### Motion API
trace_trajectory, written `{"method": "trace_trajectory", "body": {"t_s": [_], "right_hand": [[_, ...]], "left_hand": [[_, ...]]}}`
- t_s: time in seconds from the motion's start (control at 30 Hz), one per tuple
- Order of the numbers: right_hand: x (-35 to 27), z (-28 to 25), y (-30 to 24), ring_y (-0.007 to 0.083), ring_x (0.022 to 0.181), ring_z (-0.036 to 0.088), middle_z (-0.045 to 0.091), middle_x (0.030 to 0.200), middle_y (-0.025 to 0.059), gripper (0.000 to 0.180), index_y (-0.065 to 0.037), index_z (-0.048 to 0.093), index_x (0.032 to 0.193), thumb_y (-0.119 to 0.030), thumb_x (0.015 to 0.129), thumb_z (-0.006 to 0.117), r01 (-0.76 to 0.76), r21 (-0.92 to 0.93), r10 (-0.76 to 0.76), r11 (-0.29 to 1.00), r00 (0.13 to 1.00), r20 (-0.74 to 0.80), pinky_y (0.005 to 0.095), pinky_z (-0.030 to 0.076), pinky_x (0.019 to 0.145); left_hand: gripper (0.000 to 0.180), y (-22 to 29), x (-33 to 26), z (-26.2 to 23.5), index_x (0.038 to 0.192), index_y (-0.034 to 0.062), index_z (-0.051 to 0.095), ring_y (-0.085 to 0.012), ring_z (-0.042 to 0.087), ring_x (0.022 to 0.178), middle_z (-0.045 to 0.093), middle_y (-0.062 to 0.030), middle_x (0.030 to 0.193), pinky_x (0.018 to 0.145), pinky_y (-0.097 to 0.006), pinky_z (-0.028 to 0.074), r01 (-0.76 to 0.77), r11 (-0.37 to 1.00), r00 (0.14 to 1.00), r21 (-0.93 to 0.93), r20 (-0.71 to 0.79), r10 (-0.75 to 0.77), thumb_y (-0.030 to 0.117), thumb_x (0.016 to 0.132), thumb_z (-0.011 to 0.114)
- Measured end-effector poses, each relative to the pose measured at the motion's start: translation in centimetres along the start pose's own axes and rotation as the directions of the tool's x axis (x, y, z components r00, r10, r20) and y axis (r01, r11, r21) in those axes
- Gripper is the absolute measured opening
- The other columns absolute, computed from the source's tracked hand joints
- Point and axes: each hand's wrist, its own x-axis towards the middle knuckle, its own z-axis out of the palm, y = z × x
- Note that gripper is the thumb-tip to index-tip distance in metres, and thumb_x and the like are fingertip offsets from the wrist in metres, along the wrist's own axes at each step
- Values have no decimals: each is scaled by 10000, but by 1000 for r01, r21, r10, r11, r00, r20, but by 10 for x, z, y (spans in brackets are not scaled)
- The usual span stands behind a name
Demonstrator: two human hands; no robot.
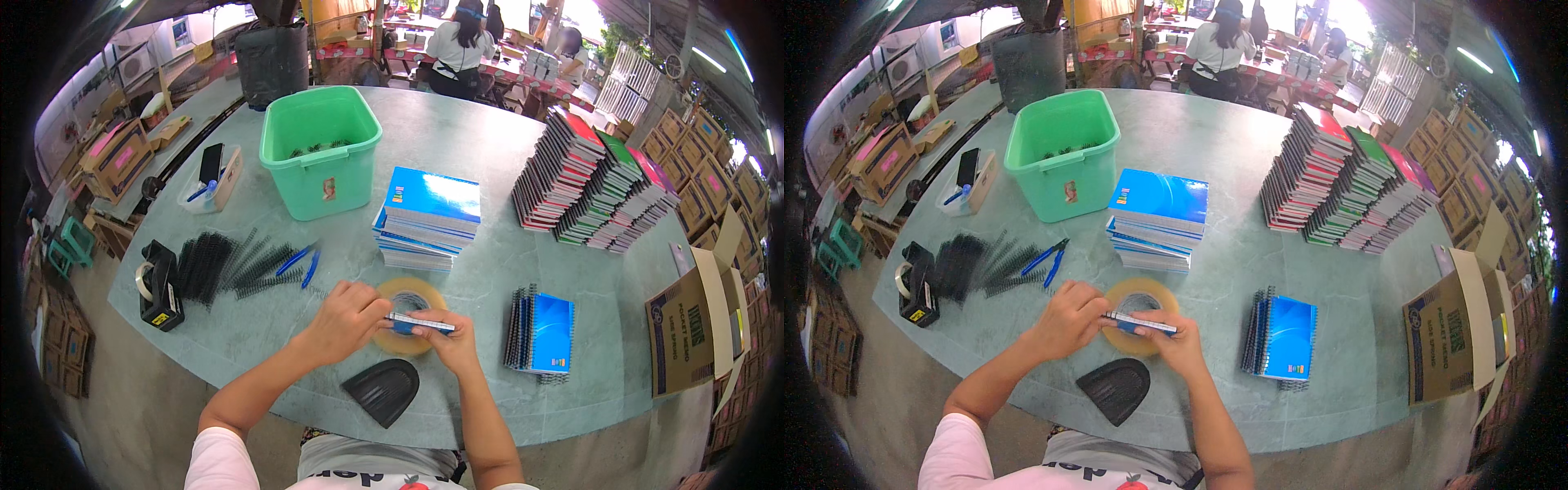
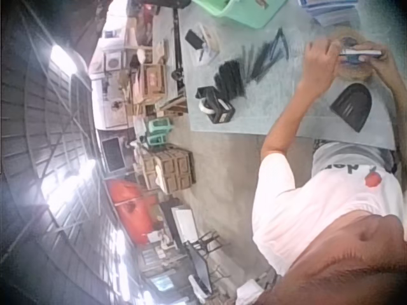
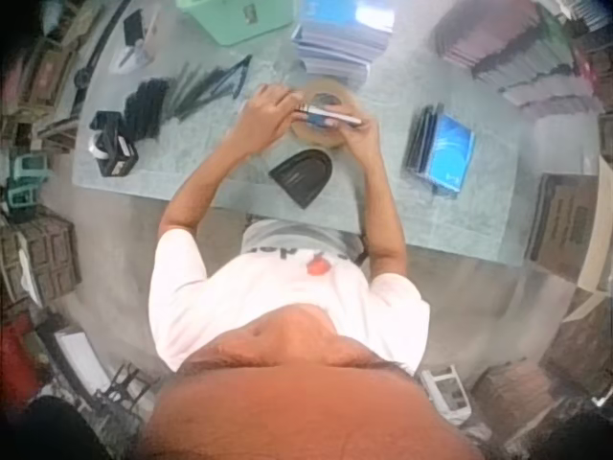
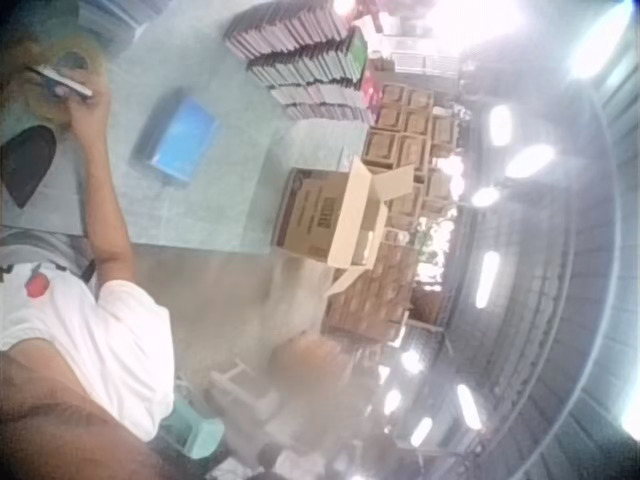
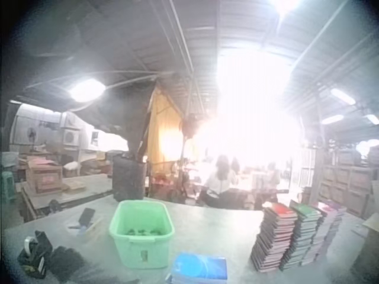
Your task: The person inserts plastic spiral bindings into the pre-punched holes of notebooks by hand, occasionally using a small black tool to help seat the binding.
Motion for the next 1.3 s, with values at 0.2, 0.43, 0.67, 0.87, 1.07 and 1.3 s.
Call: {"method": "trace_trajectory", "body": {"t_s": [0.2,0.43,0.67,0.87,1.07,1.3], "right_hand": [[0,0,5,133,872,613,677,987,103,179,-2,677,925,17,748,689,62,-10,-62,998,998,10,245,480,771],[1,0,3,133,872,613,679,975,103,195,10,661,955,-15,764,691,78,-3,-78,997,997,-22,260,480,789],[-7,7,-10,121,854,608,685,940,87,160,-2,673,933,-87,798,686,6,-19,-8,1000,995,-102,249,471,791],[-8,10,-13,103,805,600,685,899,72,157,-5,678,922,-93,792,697,-1,-31,-3,1000,990,-140,234,468,754],[-6,8,-8,89,788,587,684,881,63,153,1,678,900,-106,793,702,-47,24,51,999,983,-178,227,461,734],[-9,12,-14,85,787,574,676,863,47,156,0,681,909,-114,804,693,-29,-35,24,999,991,-134,221,451,730]], "left_hand": [[168,-4,4,-7,806,77,620,-216,554,731,598,-44,670,686,-367,391,222,972,950,-81,242,-197,245,804,613],[256,35,-18,8,919,87,597,-274,549,796,550,-105,829,653,-384,405,-5,999,996,54,84,0,285,765,647],[464,50,-69,40,1173,158,540,-327,549,888,526,-128,925,692,-454,478,468,810,845,-354,449,-292,337,759,648],[384,71,-77,34,1203,188,528,-328,548,827,497,-145,978,689,-433,475,446,895,725,-10,590,-355,286,837,591],[328,53,-22,-23,1116,164,587,-278,550,761,474,-125,918,649,-380,480,510,840,860,-186,67,-507,130,793,634],[310,46,-23,-4,1004,50,617,-242,567,771,537,-114,933,624,-339,475,131,965,990,-226,-27,-141,8,702,672]]}}
